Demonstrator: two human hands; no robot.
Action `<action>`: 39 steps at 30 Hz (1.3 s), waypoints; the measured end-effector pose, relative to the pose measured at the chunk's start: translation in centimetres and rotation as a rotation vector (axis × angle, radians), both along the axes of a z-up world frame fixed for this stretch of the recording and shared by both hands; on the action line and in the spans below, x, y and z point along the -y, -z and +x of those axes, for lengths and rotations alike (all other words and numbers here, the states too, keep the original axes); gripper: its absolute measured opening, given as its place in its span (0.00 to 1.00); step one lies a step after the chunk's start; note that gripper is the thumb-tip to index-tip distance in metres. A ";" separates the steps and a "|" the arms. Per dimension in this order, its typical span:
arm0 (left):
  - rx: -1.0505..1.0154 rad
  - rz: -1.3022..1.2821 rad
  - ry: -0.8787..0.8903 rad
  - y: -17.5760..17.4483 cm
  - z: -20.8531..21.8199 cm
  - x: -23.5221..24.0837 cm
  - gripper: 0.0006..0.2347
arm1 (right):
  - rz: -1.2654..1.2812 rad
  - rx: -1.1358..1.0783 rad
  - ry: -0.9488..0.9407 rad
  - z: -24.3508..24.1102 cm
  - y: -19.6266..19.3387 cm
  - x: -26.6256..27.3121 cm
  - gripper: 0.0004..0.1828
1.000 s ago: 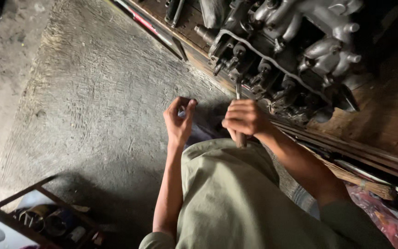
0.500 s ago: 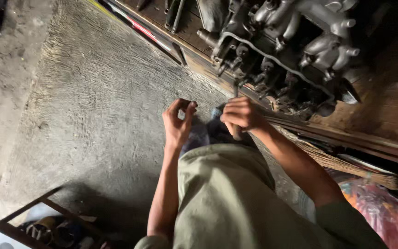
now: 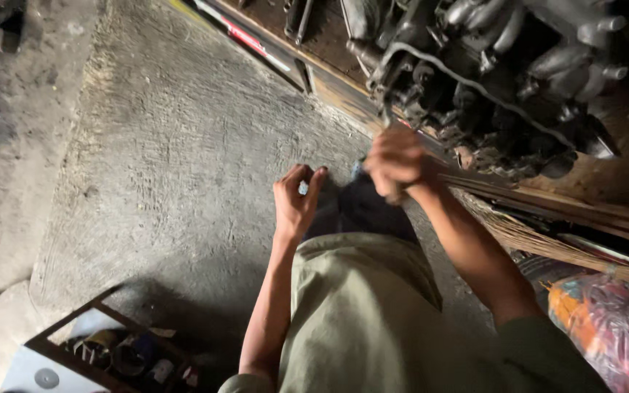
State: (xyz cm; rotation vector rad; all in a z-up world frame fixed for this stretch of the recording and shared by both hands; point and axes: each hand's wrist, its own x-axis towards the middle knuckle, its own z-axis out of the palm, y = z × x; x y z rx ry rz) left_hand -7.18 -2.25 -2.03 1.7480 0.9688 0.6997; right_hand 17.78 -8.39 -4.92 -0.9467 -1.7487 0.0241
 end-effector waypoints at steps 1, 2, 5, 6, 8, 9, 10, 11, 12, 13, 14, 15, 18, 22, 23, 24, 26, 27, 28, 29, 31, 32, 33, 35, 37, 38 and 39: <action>-0.018 -0.008 0.001 -0.1 0.1 -0.7 0.14 | -0.090 -0.003 -0.023 -1.0 0.6 -0.6 0.09; -0.042 -0.024 0.003 -0.3 -0.2 -1.2 0.13 | -0.188 -0.013 -0.045 -1.9 0.7 -0.6 0.09; -0.031 0.006 0.021 -0.2 -0.1 -3.0 0.13 | -0.138 -0.058 -0.052 -3.0 -1.4 -0.2 0.08; -0.023 0.013 0.025 -0.3 -0.6 -2.9 0.12 | -0.126 -0.039 -0.057 -3.1 -2.3 -0.1 0.08; -0.023 0.004 0.016 -0.5 -1.1 -3.6 0.13 | -0.087 0.015 -0.055 -2.3 -3.2 -0.2 0.08; -0.015 0.008 0.018 -0.5 -0.6 -4.3 0.13 | -0.086 0.021 -0.040 -1.6 -3.0 -0.9 0.08; -0.010 0.008 0.022 -0.6 -0.6 -4.4 0.13 | -0.096 0.016 -0.033 -1.4 -2.3 -1.3 0.08; -0.006 0.008 0.027 -0.7 -0.6 -4.6 0.13 | -0.106 0.011 -0.027 -1.4 -1.5 -1.4 0.08; 0.002 0.014 0.031 -0.8 -0.4 -5.0 0.13 | -0.125 0.018 -0.011 -1.6 -0.6 -1.3 0.08; 0.015 0.009 0.033 -0.8 -0.1 -5.3 0.14 | -0.145 0.025 0.005 -2.1 0.3 -1.2 0.08; 0.026 -0.001 0.034 -0.9 -0.1 -5.3 0.14 | -0.168 0.030 0.019 -2.6 0.9 -1.0 0.09; 0.036 -0.010 0.035 -1.0 -0.1 -5.3 0.14 | -0.145 0.018 0.033 -2.9 1.5 -1.2 0.08; 0.020 -0.032 0.020 -1.0 0.3 -5.3 0.15 | -0.081 -0.012 0.072 -2.6 1.4 -1.7 0.08; 0.014 -0.003 0.041 -1.0 0.7 -5.1 0.14 | -0.067 0.023 0.066 -1.1 -0.3 -0.8 0.08; 0.020 0.001 0.046 -1.0 0.6 -5.1 0.15 | -0.081 0.042 0.052 -1.5 0.1 -0.8 0.08; 0.030 0.008 0.050 -0.9 0.7 -5.2 0.15 | -0.099 0.032 0.046 -1.9 0.6 -1.0 0.08; 0.014 -0.002 0.038 -0.9 0.8 -5.5 0.15 | -0.136 0.012 0.034 -3.0 1.6 -1.2 0.08; 0.005 -0.008 0.032 -1.0 0.7 -5.7 0.15 | -0.104 0.004 0.081 -2.8 1.7 -1.3 0.08; -0.003 -0.023 0.022 -0.9 0.7 -5.8 0.15 | -0.074 -0.007 0.127 -2.6 1.7 -1.3 0.08; -0.012 -0.039 0.013 -0.8 0.9 -6.0 0.15 | -0.044 -0.018 0.172 -2.5 1.6 -1.2 0.08; -0.008 -0.046 0.009 -0.7 0.9 -6.0 0.16 | -0.058 -0.059 0.139 -1.5 0.3 -0.4 0.09; 0.004 -0.034 0.009 -0.9 1.0 -5.9 0.15 | -0.060 -0.076 0.121 -1.0 -0.4 -0.3 0.10; 0.016 -0.022 0.009 -0.9 1.1 -6.0 0.15 | -0.049 -0.044 0.092 -0.8 -0.8 -0.7 0.10; 0.035 -0.014 0.012 -0.9 0.9 -5.8 0.15 | -0.042 0.007 0.028 -1.5 -0.9 -0.8 0.10; 0.052 0.007 0.011 -0.6 1.3 -6.0 0.15 | -0.147 0.033 0.098 -2.3 -0.3 -1.3 0.10; 0.050 0.013 0.006 -0.5 1.2 -5.8 0.15 | -0.206 0.041 0.133 -2.9 -0.1 -1.2 0.10; 0.049 0.020 0.001 -0.4 1.1 -5.6 0.15 | -0.196 -0.017 0.138 -2.9 -0.2 -0.6 0.09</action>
